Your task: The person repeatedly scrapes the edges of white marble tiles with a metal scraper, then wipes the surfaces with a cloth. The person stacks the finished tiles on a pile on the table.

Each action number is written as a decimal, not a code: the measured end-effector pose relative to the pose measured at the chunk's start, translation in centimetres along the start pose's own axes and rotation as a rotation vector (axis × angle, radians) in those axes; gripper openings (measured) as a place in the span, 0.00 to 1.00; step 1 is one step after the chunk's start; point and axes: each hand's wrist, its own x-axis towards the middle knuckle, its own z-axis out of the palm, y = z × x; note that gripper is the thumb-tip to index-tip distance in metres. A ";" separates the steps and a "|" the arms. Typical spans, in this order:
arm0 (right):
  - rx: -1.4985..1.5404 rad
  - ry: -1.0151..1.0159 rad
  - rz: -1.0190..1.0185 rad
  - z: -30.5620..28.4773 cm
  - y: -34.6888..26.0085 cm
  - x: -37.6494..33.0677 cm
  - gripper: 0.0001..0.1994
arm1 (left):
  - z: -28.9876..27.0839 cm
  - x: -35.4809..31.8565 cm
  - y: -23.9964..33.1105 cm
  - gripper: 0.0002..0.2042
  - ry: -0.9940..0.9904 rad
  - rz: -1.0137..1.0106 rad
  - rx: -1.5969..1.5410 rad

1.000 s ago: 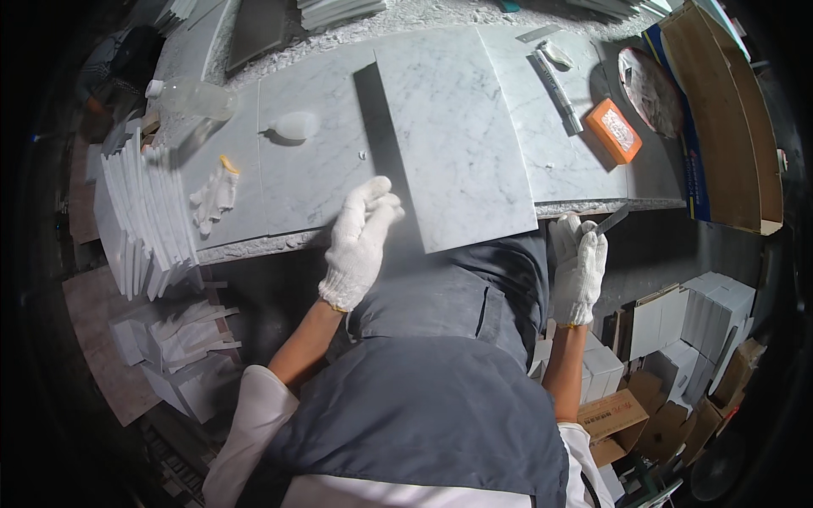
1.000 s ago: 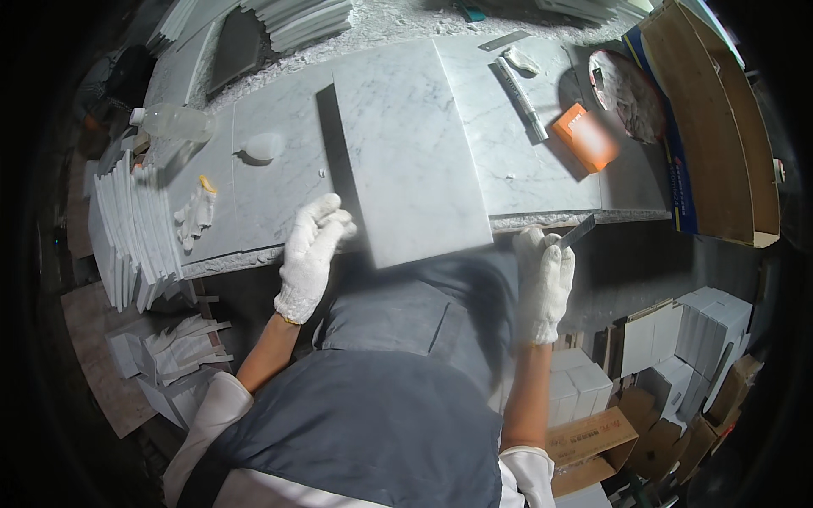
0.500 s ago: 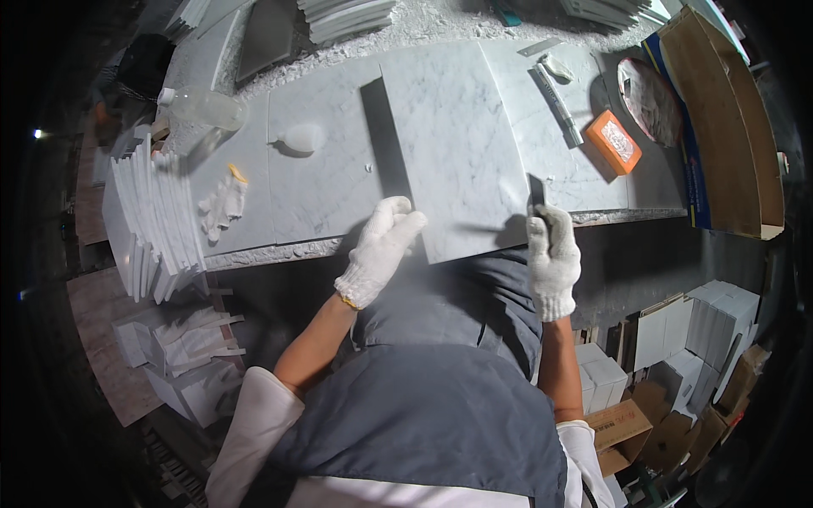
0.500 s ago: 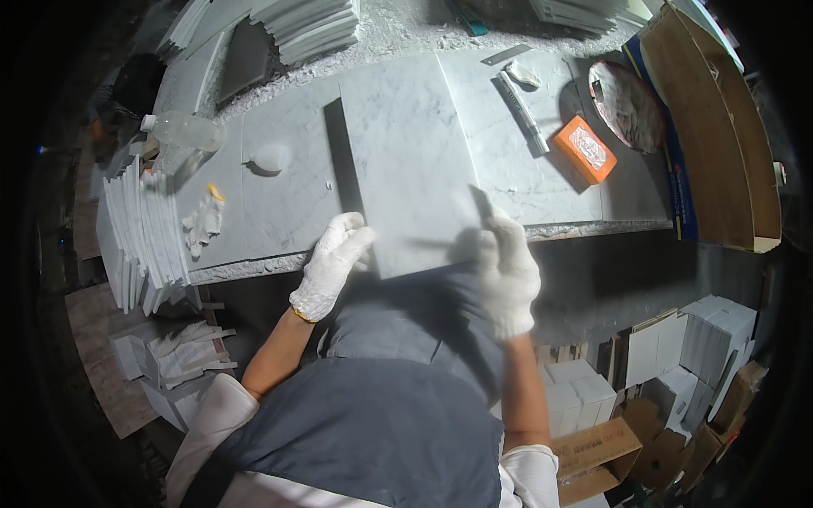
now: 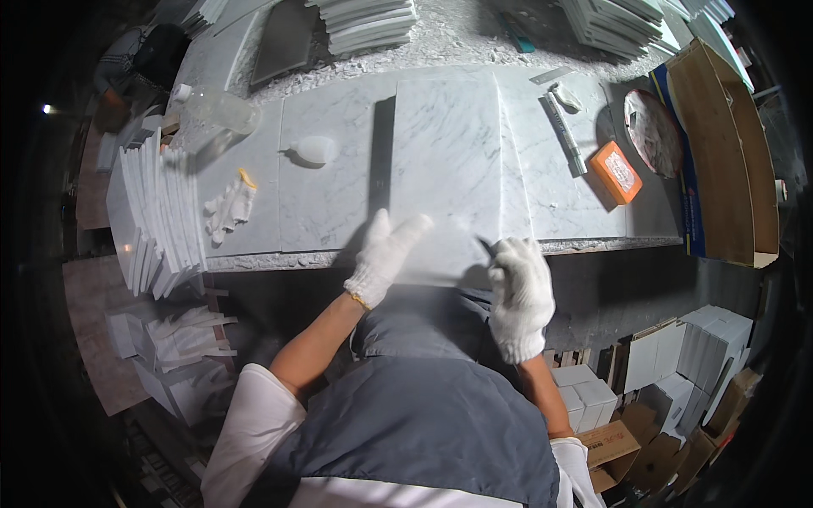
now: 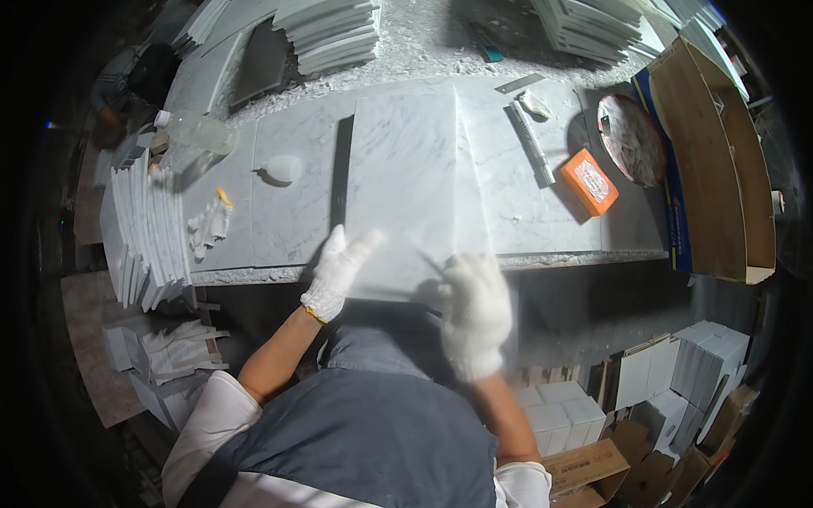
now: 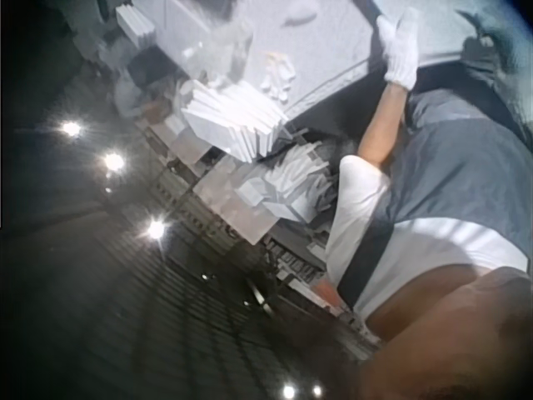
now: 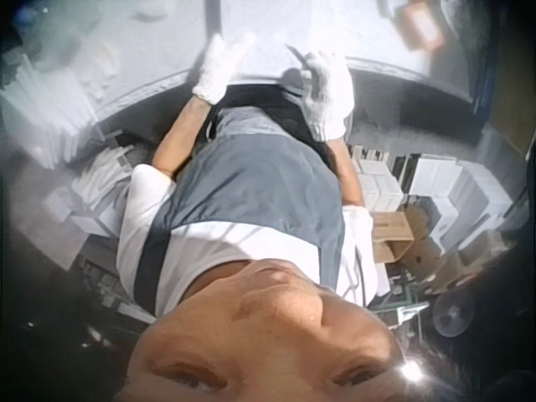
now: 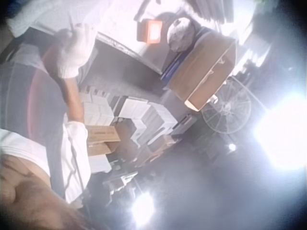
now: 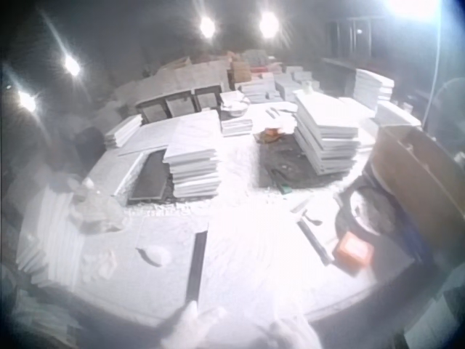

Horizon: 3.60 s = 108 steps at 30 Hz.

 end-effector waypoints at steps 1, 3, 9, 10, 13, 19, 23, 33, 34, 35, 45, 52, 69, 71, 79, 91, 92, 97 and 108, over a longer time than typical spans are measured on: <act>0.023 -0.010 -0.001 0.3 -0.8 -0.5 0.06 | 0.1 0.1 -0.4 0.34 0.051 -0.043 0.001; -0.041 -0.058 0.058 0.7 -1.6 -1.1 0.10 | -0.5 -0.1 -0.9 0.36 0.038 -0.048 -0.195; 0.005 0.107 -0.033 1.4 -0.9 -1.4 0.12 | -0.7 -1.0 -0.1 0.36 0.124 0.043 -0.152; -0.005 0.095 -0.026 1.5 -0.6 -1.5 0.11 | -1.1 -1.1 0.4 0.34 0.046 0.072 -0.179; -0.008 0.081 -0.005 1.5 -0.2 -2.1 0.10 | -1.7 -1.6 1.6 0.25 -0.020 0.128 -0.224; 0.422 0.114 0.260 1.1 1.4 -1.9 0.12 | -4.3 -2.4 3.5 0.15 0.040 0.212 -0.248; 0.381 0.159 0.176 1.7 3.3 0.7 0.12 | -8.8 -2.0 5.3 0.18 0.177 0.226 -0.175; -0.099 0.088 -0.171 4.6 3.7 9.5 0.11 | -21.0 10.2 15.4 0.16 0.360 0.447 -0.308; -0.097 0.094 -0.171 4.6 3.6 9.7 0.12 | -22.1 11.8 16.0 0.16 0.348 0.455 -0.299; -0.097 0.099 -0.170 4.5 3.4 9.7 0.12 | -23.1 13.3 16.4 0.16 0.371 0.449 -0.223; -0.072 0.049 -0.130 4.4 3.2 9.9 0.13 | -27.0 20.9 16.4 0.24 0.314 0.363 -0.430; -0.067 0.049 -0.085 4.3 2.7 9.9 0.08 | -27.1 20.7 16.2 0.24 0.263 0.320 -0.407; -0.072 0.095 -0.205 4.0 1.2 11.0 0.13 | -28.8 23.6 16.8 0.32 0.286 0.298 -0.240; -0.056 0.076 -0.208 3.9 1.1 11.1 0.12 | -28.9 23.7 17.1 0.34 0.341 0.311 -0.205; -0.042 0.065 -0.179 3.9 0.5 11.2 0.10 | -30.0 24.8 19.0 0.39 0.321 0.303 -0.095; -0.137 0.096 -0.161 4.6 1.9 10.5 0.15 | -29.0 30.4 22.7 0.35 0.430 0.294 -0.134; -0.123 0.078 -0.144 4.6 2.0 10.4 0.16 | -29.2 31.1 23.0 0.35 0.382 0.287 -0.172; -0.156 0.068 -0.103 4.9 2.2 10.4 0.15 | -29.8 33.4 24.3 0.39 0.259 0.288 -0.226; -0.094 0.000 -0.029 5.0 2.4 10.1 0.10 | -30.0 32.9 25.3 0.41 0.225 0.160 -0.203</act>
